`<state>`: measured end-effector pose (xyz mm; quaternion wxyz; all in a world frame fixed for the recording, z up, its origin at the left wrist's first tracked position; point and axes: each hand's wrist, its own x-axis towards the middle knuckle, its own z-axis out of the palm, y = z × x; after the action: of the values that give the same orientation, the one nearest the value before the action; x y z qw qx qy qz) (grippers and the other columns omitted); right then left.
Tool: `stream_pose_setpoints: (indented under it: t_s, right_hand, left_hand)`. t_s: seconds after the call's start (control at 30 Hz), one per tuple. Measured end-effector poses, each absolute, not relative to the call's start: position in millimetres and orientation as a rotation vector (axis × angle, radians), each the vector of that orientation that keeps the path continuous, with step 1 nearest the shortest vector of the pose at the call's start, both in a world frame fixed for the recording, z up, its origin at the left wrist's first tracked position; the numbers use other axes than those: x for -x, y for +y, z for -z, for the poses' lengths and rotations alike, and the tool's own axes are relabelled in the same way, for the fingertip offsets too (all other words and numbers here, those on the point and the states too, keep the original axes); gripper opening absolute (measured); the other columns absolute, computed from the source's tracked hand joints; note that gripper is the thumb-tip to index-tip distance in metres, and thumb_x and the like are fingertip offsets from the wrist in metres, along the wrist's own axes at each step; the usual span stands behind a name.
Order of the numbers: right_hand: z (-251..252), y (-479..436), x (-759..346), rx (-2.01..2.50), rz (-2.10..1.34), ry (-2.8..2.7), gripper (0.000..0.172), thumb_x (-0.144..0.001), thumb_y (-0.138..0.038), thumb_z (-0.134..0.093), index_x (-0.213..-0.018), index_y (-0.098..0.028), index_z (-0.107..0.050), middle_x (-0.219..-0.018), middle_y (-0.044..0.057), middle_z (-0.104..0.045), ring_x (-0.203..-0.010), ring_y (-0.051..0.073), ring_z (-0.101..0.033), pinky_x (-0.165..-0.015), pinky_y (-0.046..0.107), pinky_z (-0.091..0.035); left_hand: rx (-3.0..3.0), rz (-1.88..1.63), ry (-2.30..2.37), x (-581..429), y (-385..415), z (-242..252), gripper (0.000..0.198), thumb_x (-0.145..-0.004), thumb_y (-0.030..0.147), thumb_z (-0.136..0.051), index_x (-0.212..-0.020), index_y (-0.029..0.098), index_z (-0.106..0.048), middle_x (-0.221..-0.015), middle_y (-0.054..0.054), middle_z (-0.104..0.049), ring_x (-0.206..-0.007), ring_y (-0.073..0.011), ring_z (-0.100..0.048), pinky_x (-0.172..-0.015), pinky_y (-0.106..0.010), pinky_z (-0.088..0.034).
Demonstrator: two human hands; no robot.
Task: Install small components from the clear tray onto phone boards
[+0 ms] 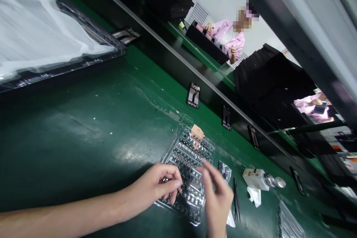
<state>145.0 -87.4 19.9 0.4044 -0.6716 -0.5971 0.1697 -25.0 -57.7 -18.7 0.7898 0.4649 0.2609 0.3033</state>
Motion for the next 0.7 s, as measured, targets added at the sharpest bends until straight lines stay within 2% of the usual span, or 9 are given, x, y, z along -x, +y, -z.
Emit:
stream_pose_setpoints:
  t_s: [0.1,0.13,0.23,0.37,0.5,0.7]
  right_hand:
    - [-28,-28,-164,1.887,-0.380,-1.536,0.037,-0.088,-0.040,-0.042,-0.110,-0.016,-0.061,-0.087,0.006,-0.070,-0.066,0.016,-0.061,-0.058,0.027,-0.047]
    - [-27,-6,-169,1.972,-0.317,-1.613,0.040,-0.090,-0.041,-0.037,-0.114,-0.016,-0.058,-0.092,0.006,-0.069,-0.071,0.016,-0.061,-0.063,0.027,-0.048]
    - [-15,54,-174,2.121,-0.246,-1.710,0.042,-0.083,-0.040,-0.050,-0.119,-0.018,-0.054,-0.102,0.007,-0.066,-0.089,0.020,-0.060,-0.077,0.031,-0.046]
    - [2,112,-159,2.294,-0.154,-1.748,0.054,-0.078,-0.042,-0.059,-0.125,-0.017,-0.048,-0.117,0.011,-0.058,-0.113,0.027,-0.048,-0.089,0.040,-0.041]
    - [12,149,-135,2.407,-0.047,-1.700,0.045,-0.085,-0.040,-0.055,-0.123,-0.017,-0.047,-0.123,0.010,-0.051,-0.111,0.026,-0.050,-0.091,0.048,-0.040]
    - [25,175,-115,2.399,0.046,-1.631,0.037,-0.087,-0.035,-0.054,-0.120,-0.017,-0.050,-0.122,0.008,-0.051,-0.108,0.024,-0.052,-0.090,0.048,-0.042]
  left_hand:
    - [-1.018,-0.668,0.562,26,-57,16,0.018,-0.082,0.027,-0.051,-0.069,0.015,-0.052,-0.060,0.002,-0.058,-0.052,-0.0097,-0.050,-0.051,-0.020,-0.034]
    - [-1.019,-0.668,0.565,27,-56,15,0.018,-0.082,0.027,-0.051,-0.069,0.015,-0.052,-0.059,0.003,-0.058,-0.052,-0.0097,-0.050,-0.052,-0.020,-0.034]
    - [-1.023,-0.667,0.577,28,-55,14,0.019,-0.083,0.029,-0.051,-0.069,0.016,-0.053,-0.055,0.003,-0.058,-0.053,-0.0101,-0.050,-0.052,-0.020,-0.034]
    - [-1.012,-0.706,0.581,27,-51,14,0.022,-0.082,0.032,-0.051,-0.067,0.016,-0.052,-0.055,0.003,-0.058,-0.051,-0.0098,-0.050,-0.050,-0.019,-0.034]
    - [-0.993,-0.739,0.583,26,-49,14,0.022,-0.080,0.033,-0.052,-0.066,0.016,-0.051,-0.053,0.003,-0.056,-0.048,-0.0098,-0.048,-0.047,-0.019,-0.032]
    - [-1.007,-0.779,0.604,28,-47,15,0.020,-0.082,0.030,-0.050,-0.068,0.015,-0.052,-0.052,0.003,-0.056,-0.045,-0.0089,-0.044,-0.047,-0.019,-0.032]
